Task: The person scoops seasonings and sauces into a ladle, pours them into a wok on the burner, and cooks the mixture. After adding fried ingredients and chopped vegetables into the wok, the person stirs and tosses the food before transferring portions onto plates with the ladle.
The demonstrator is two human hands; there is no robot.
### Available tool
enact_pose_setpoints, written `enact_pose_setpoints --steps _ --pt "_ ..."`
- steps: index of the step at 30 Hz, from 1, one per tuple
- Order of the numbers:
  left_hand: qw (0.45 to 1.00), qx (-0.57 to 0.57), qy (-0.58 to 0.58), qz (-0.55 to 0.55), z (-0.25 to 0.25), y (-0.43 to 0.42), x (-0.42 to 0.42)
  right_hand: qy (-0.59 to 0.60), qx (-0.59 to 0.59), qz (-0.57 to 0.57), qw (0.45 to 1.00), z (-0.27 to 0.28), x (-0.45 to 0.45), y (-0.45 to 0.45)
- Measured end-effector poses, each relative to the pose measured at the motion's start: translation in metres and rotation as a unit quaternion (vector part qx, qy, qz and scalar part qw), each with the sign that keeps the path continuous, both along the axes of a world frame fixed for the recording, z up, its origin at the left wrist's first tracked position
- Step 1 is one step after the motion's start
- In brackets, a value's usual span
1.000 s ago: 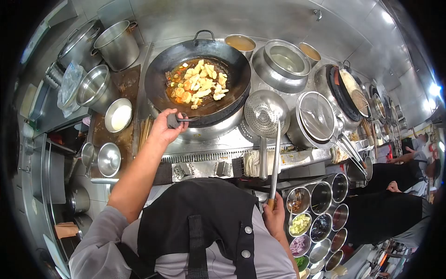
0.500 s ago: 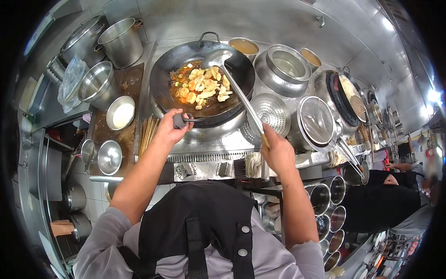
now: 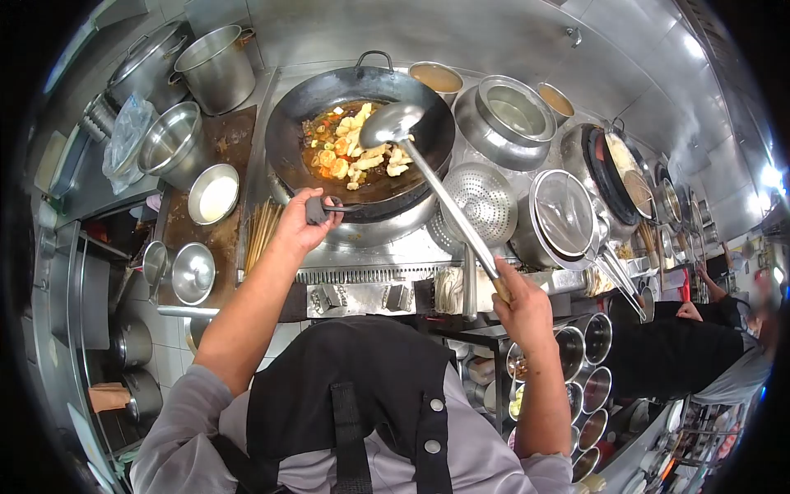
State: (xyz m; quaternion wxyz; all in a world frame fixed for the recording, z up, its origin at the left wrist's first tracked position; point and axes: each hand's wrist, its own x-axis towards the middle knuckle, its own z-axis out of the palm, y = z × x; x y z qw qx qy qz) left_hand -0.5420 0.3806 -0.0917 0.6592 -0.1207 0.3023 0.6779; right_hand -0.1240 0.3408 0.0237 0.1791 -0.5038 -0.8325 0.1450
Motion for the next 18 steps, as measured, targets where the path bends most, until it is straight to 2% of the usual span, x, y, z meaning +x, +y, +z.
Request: enact_pose_setpoints --steps 4,7,9,11,12,13,15,18 --pt "1.000 0.002 0.007 0.007 0.005 -0.002 0.002 -0.067 0.015 -0.007 0.998 0.010 0.009 0.003" --pt "1.000 -0.002 0.007 0.012 0.005 -0.002 0.002 -0.085 0.050 -0.059 0.993 0.005 0.019 0.002" --pt "1.000 -0.011 0.001 0.016 0.005 -0.002 0.002 -0.084 0.071 -0.049 0.993 -0.008 0.025 0.001" --pt "1.000 0.000 0.002 0.009 0.005 -0.003 0.002 0.114 -0.061 -0.069 0.989 -0.022 0.023 -0.002" --pt "1.000 -0.001 0.002 0.009 0.006 -0.003 0.002 0.234 -0.200 -0.111 0.945 -0.016 0.006 -0.009" --pt "1.000 -0.001 0.004 0.008 0.006 -0.003 0.002 0.283 -0.257 -0.126 0.915 -0.011 -0.010 -0.012" --pt "1.000 -0.001 0.008 0.005 0.007 -0.002 0.002 0.306 -0.314 -0.098 0.893 -0.006 -0.032 -0.009" --pt "1.000 -0.016 -0.005 0.006 0.007 -0.002 0.002 0.281 -0.349 -0.063 0.892 -0.001 -0.057 0.004"
